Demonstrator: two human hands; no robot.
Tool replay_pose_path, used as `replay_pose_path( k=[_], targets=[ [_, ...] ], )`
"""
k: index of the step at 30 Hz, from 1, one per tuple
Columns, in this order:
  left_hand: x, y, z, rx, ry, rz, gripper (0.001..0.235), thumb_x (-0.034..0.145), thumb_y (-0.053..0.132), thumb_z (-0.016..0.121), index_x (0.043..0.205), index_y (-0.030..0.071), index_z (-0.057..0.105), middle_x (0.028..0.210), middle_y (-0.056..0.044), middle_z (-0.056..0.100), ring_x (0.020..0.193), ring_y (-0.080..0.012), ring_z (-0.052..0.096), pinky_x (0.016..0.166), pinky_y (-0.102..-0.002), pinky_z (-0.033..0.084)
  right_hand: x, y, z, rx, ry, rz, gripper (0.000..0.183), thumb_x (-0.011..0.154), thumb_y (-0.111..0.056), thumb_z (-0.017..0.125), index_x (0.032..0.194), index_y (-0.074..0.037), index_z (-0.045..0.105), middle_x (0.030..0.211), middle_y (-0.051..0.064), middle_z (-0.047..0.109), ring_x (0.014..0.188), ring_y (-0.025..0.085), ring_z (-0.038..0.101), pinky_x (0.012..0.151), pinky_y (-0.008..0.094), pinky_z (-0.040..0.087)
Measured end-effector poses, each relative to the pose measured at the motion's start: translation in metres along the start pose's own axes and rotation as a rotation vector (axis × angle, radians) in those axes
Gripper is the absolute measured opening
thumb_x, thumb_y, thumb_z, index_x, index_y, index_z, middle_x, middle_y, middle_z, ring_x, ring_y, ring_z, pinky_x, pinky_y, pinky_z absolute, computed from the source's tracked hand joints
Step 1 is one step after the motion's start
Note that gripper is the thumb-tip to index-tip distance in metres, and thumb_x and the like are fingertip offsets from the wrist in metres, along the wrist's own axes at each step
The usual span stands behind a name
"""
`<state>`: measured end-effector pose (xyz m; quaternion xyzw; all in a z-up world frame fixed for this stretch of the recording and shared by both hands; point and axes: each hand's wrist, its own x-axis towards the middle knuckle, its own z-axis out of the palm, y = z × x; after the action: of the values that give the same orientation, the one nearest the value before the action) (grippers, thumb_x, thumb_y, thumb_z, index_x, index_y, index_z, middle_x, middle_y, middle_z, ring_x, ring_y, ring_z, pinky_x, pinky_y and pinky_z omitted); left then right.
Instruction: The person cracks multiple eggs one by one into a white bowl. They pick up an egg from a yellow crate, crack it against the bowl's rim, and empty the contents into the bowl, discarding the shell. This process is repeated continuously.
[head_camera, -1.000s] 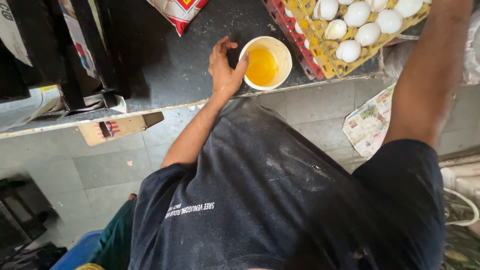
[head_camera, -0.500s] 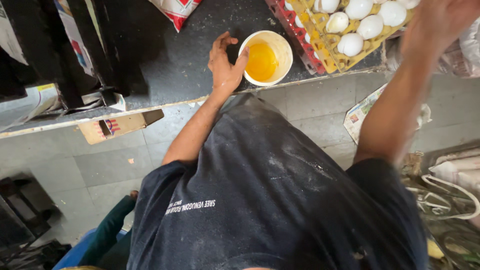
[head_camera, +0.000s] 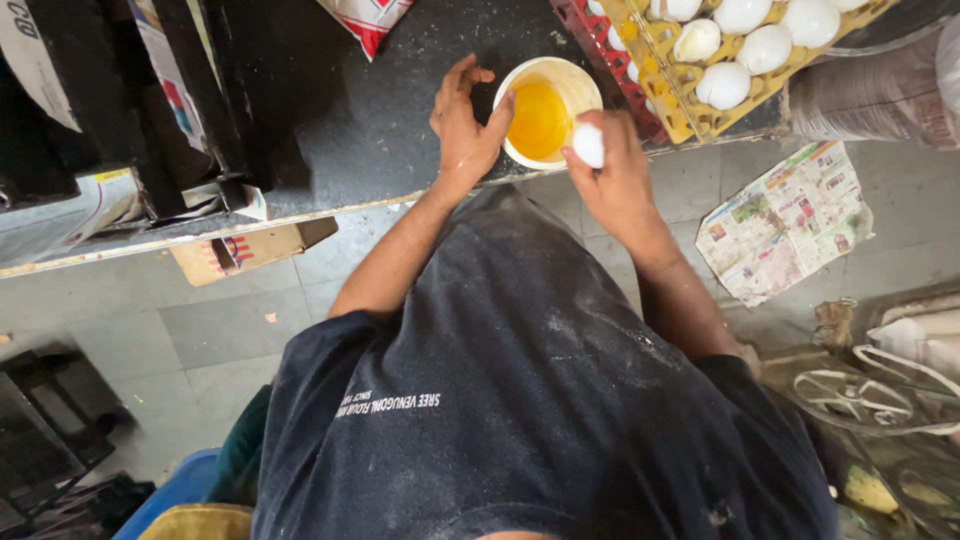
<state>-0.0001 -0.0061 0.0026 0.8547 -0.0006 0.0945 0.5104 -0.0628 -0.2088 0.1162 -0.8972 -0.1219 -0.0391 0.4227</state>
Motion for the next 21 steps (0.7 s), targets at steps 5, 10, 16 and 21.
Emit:
replay_pose_path(
  k=[5, 10, 16, 21],
  targets=[
    [0.0, -0.004, 0.003, 0.003, 0.014, 0.025, 0.039, 0.089, 0.028, 0.079, 0.118, 0.007, 0.065, 0.14, -0.012, 0.058, 0.128, -0.0314, 0.058, 0.109, -0.043, 0.042, 0.017, 0.002, 0.0, -0.043, 0.03, -0.051, 0.044, 0.102, -0.009, 0.073, 0.138, -0.001, 0.049, 0.129, 0.022, 0.057, 0.114, 0.041, 0.062, 0.096, 0.045, 0.051],
    [-0.002, -0.007, 0.003, 0.02, -0.006, -0.001, 0.046, 0.089, 0.03, 0.079, 0.125, 0.007, 0.062, 0.137, -0.008, 0.06, 0.13, -0.0291, 0.056, 0.111, -0.044, 0.037, 0.038, -0.004, 0.003, 0.056, -0.049, -0.025, 0.043, 0.106, -0.013, 0.072, 0.136, 0.0, 0.045, 0.128, 0.021, 0.06, 0.11, 0.041, 0.065, 0.092, 0.045, 0.052],
    [-0.002, -0.005, 0.002, -0.003, -0.022, -0.037, 0.065, 0.089, 0.031, 0.078, 0.14, 0.004, 0.05, 0.126, -0.002, 0.066, 0.128, -0.0258, 0.057, 0.112, -0.043, 0.035, 0.041, -0.02, -0.015, 0.0, -0.038, -0.044, 0.04, 0.108, -0.013, 0.071, 0.136, -0.002, 0.045, 0.125, 0.02, 0.059, 0.108, 0.041, 0.064, 0.094, 0.046, 0.051],
    [-0.003, -0.004, 0.002, -0.003, -0.015, -0.029, 0.067, 0.089, 0.03, 0.077, 0.143, 0.004, 0.048, 0.125, -0.002, 0.067, 0.126, -0.0251, 0.058, 0.111, -0.043, 0.035, 0.047, -0.008, -0.006, -0.101, 0.084, -0.24, 0.04, 0.099, -0.006, 0.072, 0.133, -0.003, 0.051, 0.126, 0.018, 0.058, 0.113, 0.041, 0.062, 0.097, 0.045, 0.051]
  ],
)
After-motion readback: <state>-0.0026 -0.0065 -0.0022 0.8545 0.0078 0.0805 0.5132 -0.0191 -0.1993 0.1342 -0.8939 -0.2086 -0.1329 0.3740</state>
